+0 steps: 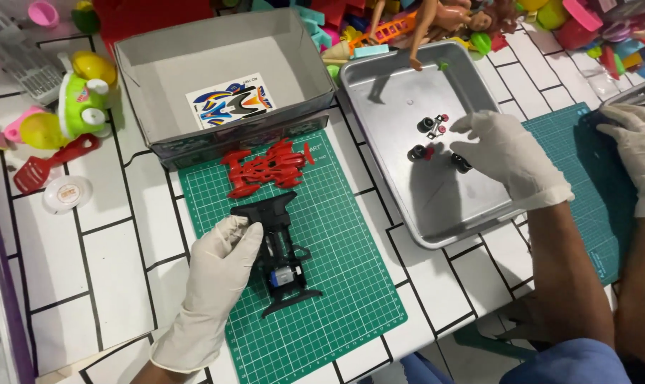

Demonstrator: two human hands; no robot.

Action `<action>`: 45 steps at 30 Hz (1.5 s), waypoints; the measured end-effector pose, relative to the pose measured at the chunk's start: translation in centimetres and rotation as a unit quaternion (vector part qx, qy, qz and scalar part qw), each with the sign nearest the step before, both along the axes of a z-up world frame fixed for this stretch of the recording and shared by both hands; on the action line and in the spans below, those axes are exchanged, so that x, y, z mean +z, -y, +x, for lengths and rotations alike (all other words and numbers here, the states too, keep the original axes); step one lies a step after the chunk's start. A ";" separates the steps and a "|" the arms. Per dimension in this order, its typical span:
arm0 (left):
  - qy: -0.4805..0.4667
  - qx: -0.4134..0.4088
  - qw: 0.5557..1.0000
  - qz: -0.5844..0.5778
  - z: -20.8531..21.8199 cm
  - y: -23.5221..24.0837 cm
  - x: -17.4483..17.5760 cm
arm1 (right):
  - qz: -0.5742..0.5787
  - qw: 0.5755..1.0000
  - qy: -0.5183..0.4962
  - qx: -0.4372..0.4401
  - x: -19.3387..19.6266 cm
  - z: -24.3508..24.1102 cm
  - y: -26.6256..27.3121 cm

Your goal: Assembling a toy car chassis by fitting gears, motors, and plastic body components using hands and a screwdriver.

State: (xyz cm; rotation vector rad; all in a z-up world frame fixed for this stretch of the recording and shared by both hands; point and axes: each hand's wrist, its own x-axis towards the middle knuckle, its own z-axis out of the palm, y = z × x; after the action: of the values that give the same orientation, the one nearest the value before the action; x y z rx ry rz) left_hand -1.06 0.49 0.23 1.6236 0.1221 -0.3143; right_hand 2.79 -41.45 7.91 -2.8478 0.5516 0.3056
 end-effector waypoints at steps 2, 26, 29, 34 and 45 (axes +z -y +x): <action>-0.012 -0.005 1.000 0.004 0.3 -0.3 0.2 | 0.014 0.999 -0.032 -0.019 -0.1 -0.4 0.3; 0.015 -0.051 0.999 -0.002 0.0 -1.1 1.1 | -0.006 0.993 0.094 0.069 -3.2 3.2 -0.7; 0.031 -0.060 0.998 0.010 0.1 -1.4 1.4 | 0.022 0.993 0.106 0.043 -2.7 2.7 -2.4; 0.024 -0.053 0.998 -0.008 0.0 -1.4 1.4 | 0.050 0.993 0.105 0.027 -1.9 1.6 -4.7; 0.015 -0.058 0.998 0.029 0.1 -1.2 1.4 | 0.290 0.914 0.021 0.284 -0.9 -5.6 -18.1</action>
State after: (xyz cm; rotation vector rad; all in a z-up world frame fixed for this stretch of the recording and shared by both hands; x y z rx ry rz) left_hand -1.00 1.68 1.67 1.6962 0.0146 -0.3777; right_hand -2.85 -23.36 7.02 -2.3474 -0.3529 0.4160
